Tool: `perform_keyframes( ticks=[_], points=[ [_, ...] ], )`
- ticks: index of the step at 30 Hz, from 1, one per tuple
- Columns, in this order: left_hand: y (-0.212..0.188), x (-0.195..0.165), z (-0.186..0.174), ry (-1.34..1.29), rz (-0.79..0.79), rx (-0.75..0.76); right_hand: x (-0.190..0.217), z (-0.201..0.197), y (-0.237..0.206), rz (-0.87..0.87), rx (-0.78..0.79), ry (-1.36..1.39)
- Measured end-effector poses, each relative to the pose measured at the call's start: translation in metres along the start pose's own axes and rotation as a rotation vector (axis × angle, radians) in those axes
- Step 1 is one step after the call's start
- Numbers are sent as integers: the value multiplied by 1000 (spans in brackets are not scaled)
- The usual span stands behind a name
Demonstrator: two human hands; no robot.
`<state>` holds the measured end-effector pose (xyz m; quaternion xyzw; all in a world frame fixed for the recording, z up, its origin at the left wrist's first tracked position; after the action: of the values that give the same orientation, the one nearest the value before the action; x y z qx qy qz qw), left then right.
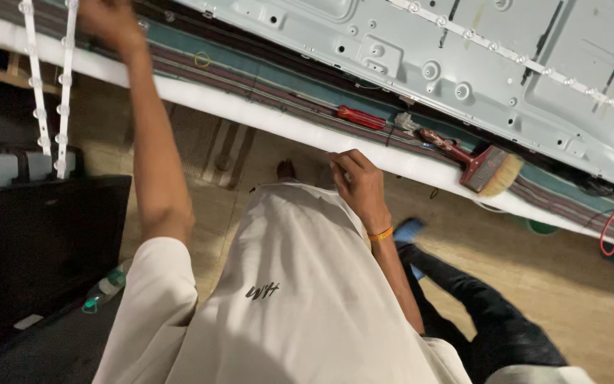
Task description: The person installs LED light strips onto the back panel of a disassembled appliance. They use a brush to clean the surface, apply adhesive tape, and press the strips into place along the metal frame.
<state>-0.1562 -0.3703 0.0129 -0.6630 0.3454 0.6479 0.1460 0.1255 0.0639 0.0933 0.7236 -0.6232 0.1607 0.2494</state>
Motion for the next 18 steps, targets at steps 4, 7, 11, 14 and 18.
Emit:
perform_keyframes(
  ticks=[4,7,11,14,18],
  points=[
    [20,-34,-42,-365,317,-26,-1,-16,7,51,-31,68],
    [-4,-62,-41,-568,147,197,-4,-25,23,93,-65,126],
    [-137,-92,-4,-773,-413,416,-12,-31,61,128,-84,452],
    [-242,-143,36,-797,-523,786,-18,-26,90,158,23,1082],
    [-294,-165,59,-671,-652,973,-39,-26,102,243,46,1233]
  ],
)
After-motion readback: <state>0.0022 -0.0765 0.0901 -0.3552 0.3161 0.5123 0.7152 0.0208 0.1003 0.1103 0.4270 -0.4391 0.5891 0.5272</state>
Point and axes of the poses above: each hand's wrist, its own y-axis towards the middle knuckle, its own z-axis out of the palm, x = y × z, the point moved 7 cm from there along y, towards the middle knuckle, and after that the axes turned 14 degrees about -y, right-handed, at the moved point
